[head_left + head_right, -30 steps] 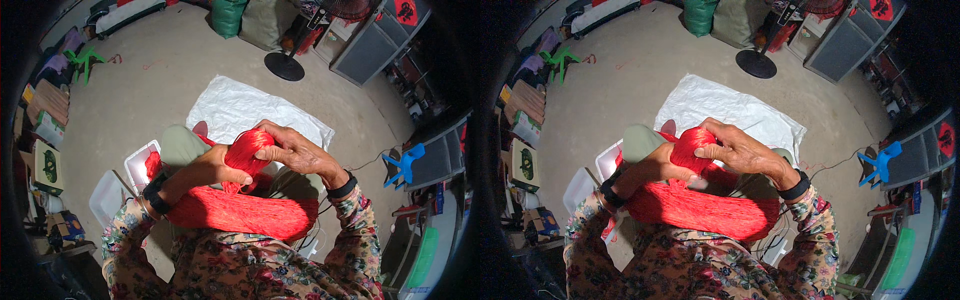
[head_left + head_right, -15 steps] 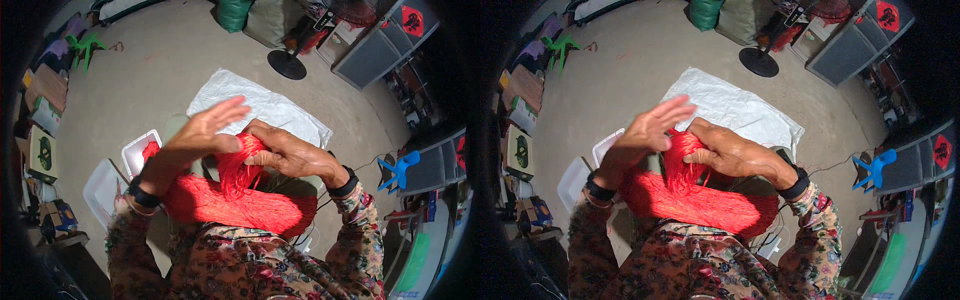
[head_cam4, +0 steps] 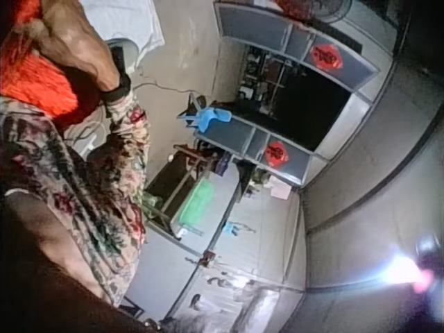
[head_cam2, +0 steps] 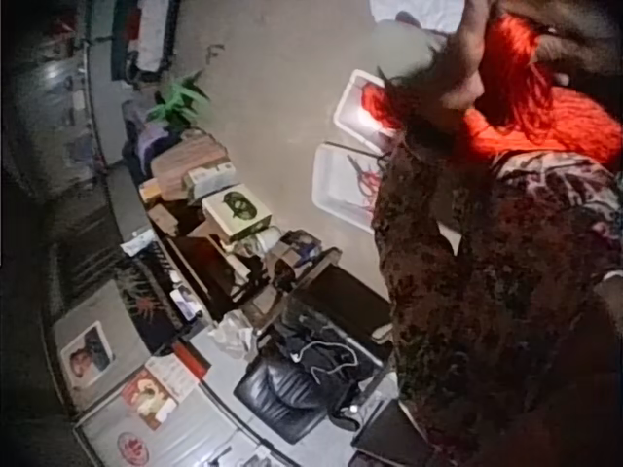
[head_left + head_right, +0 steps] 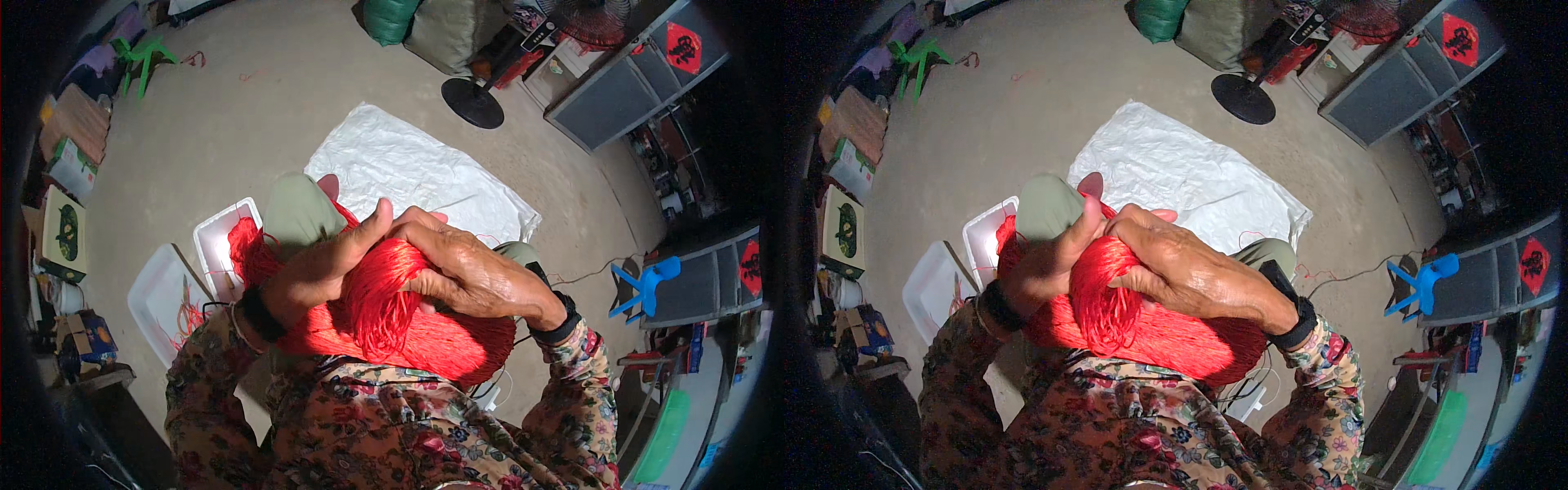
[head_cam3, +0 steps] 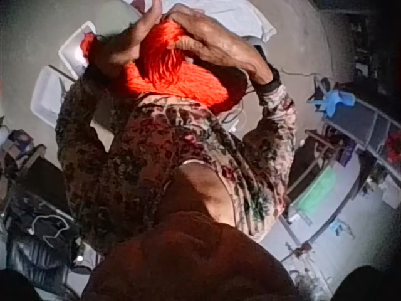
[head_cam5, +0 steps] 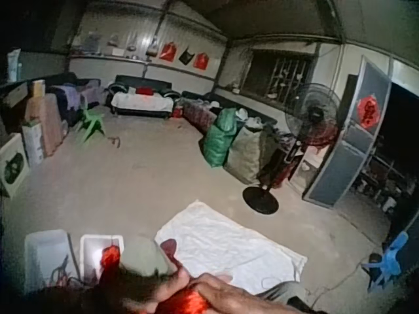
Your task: Bundling and tying sections of red plastic cord into smaller coils.
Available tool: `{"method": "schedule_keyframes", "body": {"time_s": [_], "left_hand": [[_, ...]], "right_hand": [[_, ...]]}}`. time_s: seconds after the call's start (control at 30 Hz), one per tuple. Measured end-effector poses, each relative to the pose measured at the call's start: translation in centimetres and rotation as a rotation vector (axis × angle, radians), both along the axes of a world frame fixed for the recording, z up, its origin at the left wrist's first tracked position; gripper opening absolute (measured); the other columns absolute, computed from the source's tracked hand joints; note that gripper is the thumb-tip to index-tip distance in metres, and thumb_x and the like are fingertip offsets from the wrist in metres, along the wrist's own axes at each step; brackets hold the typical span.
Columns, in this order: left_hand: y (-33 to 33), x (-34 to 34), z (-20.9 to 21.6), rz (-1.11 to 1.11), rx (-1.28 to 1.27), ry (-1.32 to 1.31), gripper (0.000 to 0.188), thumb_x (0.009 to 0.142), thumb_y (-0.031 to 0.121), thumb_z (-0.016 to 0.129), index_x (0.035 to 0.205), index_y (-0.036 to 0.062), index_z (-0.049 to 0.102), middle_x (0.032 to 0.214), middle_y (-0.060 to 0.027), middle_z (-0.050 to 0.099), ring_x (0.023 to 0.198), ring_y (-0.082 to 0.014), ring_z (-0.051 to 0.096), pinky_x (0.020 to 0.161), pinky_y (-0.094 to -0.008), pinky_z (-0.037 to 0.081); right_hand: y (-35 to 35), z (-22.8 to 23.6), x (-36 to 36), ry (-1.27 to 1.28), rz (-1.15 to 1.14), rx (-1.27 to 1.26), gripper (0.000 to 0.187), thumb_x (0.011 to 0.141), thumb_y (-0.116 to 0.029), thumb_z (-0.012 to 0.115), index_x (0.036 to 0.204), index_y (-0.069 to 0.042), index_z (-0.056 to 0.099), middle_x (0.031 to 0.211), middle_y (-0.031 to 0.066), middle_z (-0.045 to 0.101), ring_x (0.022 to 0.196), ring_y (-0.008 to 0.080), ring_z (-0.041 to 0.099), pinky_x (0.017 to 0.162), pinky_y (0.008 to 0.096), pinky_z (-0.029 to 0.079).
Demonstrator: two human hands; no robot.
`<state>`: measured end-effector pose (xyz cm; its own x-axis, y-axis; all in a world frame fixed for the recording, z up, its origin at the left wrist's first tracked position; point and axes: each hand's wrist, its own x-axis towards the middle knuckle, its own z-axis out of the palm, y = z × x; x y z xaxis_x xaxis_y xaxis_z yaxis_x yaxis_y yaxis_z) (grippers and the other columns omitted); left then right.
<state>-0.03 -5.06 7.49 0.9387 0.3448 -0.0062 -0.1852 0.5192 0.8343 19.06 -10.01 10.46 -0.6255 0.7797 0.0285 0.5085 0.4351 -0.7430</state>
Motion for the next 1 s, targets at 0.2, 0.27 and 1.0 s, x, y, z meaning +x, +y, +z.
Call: {"method": "schedule_keyframes", "body": {"time_s": [0.2,0.27,1.0], "left_hand": [[-0.7,-0.8,-1.8,-0.053,-0.159,-0.157,0.107,0.084,0.072,0.049,0.150,-0.0028,0.012,0.149,-0.0156,0.031,0.139,-0.0219,0.032,0.114,-0.0349,0.029],[-1.0,-1.0,-3.2,-0.023,-0.102,-0.190,0.102,0.084,0.068,0.055,0.150,-0.0004,0.017,0.143,-0.0121,0.038,0.135,-0.0190,0.035,0.111,-0.0337,0.030],[-1.5,-1.0,-3.3,0.421,0.669,0.164,0.141,0.054,0.025,0.094,0.152,0.0032,-0.004,0.157,-0.0173,0.018,0.144,-0.0292,0.024,0.117,-0.0414,0.019]], "right_hand": [[-0.5,-1.4,0.2,0.062,-0.046,0.024,0.035,0.096,-0.031,0.056,0.111,-0.001,0.047,0.108,0.0155,0.049,0.101,0.0339,0.051,0.091,0.0416,0.041],[-0.7,-1.6,0.1,0.068,-0.045,0.017,0.034,0.096,-0.031,0.056,0.110,-0.001,0.048,0.108,0.0156,0.049,0.102,0.0336,0.051,0.091,0.0412,0.041],[-0.6,-1.1,-2.1,-0.149,-0.120,0.100,0.032,0.089,-0.011,0.057,0.113,0.006,0.043,0.100,0.0208,0.045,0.094,0.0381,0.049,0.085,0.0448,0.041]]}}
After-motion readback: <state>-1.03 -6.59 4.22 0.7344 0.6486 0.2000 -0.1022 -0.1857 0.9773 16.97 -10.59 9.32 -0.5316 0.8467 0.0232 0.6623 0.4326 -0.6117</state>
